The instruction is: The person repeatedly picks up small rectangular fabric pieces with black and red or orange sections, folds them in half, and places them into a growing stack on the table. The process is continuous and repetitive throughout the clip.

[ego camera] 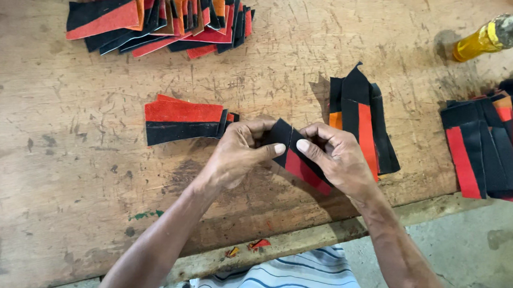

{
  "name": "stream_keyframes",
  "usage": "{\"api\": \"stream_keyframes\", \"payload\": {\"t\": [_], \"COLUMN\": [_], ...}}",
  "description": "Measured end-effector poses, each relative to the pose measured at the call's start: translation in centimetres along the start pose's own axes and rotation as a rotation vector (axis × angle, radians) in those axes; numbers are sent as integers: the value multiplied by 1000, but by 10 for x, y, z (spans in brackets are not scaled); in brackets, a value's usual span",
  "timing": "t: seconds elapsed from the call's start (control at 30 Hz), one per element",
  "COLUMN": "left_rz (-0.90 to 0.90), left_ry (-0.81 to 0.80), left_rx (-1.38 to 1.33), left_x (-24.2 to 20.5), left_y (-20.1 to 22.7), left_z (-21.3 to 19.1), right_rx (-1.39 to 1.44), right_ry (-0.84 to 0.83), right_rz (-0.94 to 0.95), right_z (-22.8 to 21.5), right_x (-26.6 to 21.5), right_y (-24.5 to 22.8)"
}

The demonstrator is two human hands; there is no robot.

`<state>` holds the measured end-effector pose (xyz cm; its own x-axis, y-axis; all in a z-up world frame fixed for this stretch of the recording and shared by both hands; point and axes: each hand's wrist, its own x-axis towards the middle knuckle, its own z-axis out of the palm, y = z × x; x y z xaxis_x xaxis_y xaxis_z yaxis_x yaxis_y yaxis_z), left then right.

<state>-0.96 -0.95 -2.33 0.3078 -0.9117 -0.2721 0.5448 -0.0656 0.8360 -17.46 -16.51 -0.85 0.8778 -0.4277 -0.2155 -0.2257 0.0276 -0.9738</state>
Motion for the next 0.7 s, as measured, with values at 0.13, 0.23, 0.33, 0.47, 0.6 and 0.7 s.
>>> {"api": "stream_keyframes", "payload": {"t": [0.13,0.23,0.33,0.47,0.6,0.7], "left_rz": [-63,-87,18,90,69,63], "left_ry": [46,122,112,83,97,90], "left_rx": [101,219,202,217,197,236], "left_x": [-1,0,-1,-3,-3,-4], "left_y": [0,-2,-4,-7,-7,-5], "left_z": [-4,-3,-2,-4,-3,-2], "right_rx": [-32,-58,-87,-164,-232,-280], "right_ry": [49,71,88,112,103,92], "right_rz": [-78,-67,-86,-94,-149,-167], "right_z": [4,7,9,12,12,11], "right_x": [2,2,2,0,1,1], "right_y": [5,5,2,-1,-4,-7]}}
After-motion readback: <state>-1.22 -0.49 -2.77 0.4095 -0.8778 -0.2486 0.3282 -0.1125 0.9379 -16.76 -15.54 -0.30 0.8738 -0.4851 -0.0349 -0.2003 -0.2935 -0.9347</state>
